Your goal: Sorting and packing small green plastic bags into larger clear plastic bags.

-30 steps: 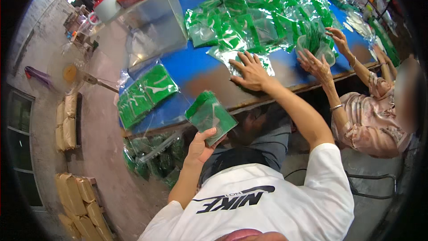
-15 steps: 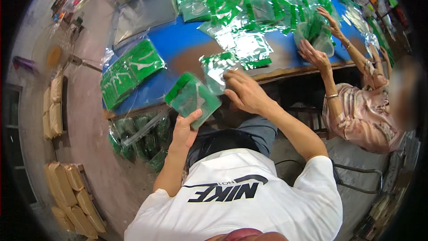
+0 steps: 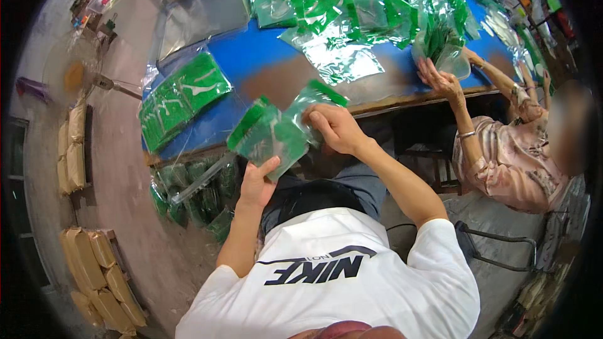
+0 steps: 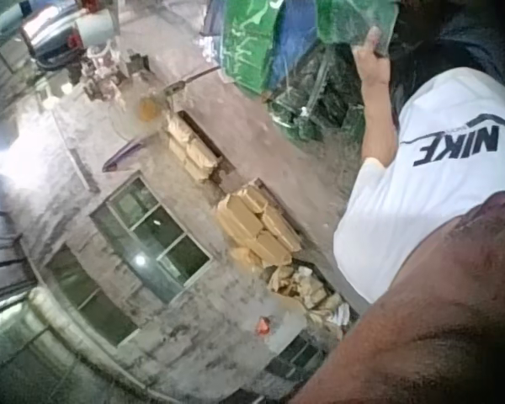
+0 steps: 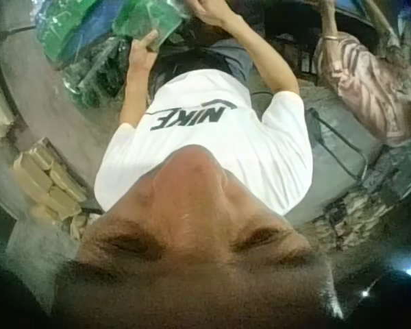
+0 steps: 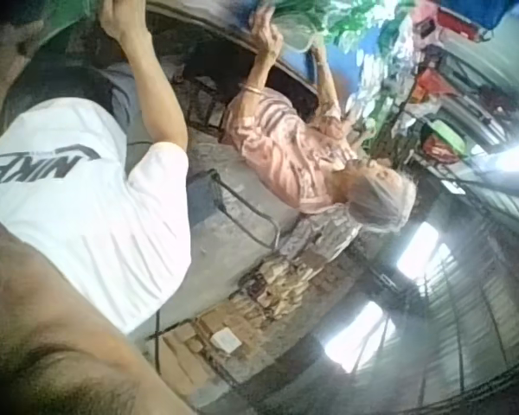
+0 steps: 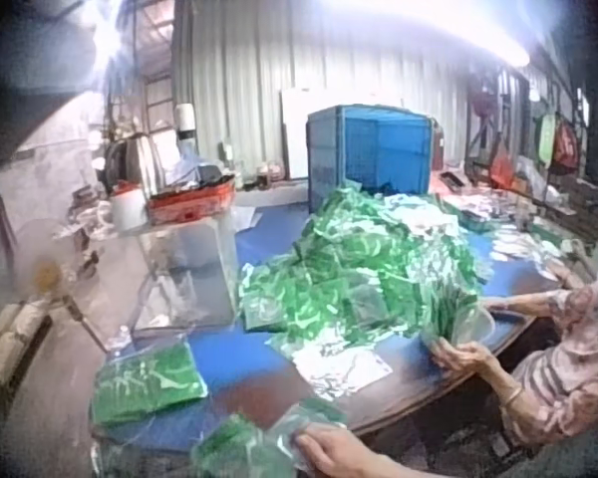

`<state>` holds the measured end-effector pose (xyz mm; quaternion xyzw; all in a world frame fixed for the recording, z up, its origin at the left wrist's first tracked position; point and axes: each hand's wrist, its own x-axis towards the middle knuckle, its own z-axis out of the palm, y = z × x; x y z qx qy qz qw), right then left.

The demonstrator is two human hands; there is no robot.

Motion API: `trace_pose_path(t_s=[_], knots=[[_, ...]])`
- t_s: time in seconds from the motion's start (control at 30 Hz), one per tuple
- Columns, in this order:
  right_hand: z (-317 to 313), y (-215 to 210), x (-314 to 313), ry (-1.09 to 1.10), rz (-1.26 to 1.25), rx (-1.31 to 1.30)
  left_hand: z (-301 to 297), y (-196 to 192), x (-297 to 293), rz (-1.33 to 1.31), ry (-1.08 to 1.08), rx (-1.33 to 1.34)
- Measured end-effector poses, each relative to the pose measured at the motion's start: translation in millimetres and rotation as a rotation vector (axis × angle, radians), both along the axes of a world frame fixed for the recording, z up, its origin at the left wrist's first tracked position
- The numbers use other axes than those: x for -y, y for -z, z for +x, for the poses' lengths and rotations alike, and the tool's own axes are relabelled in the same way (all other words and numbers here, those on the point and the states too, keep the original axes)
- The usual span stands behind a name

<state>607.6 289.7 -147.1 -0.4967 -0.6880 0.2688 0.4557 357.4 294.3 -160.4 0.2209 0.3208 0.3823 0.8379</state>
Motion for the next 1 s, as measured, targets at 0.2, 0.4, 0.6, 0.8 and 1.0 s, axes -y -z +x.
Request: trace_pose_path(t_s=[0.2, 0.4, 0.6, 0.8, 1.0], knots=[[35, -16, -31, 0.364, 0.03, 0.21, 15, 0, -2, 0.077, 0.024, -0.092], [42, -12, 25, 0.392, 0.071, 0.797, 11, 11, 8, -0.087, 0.07, 0.133], [4, -16, -15, 0.262, -0.103, 0.408, 31, 9, 2, -0.143, -0.013, 0.117], [14, -13, -46, 0.391, 0.032, 0.813, 6, 20, 12, -0.121, -0.043, 0.134], [13, -24, -42, 0.299, -0.061, 0.837, 13, 13, 21, -0.19, -0.032, 0.272]])
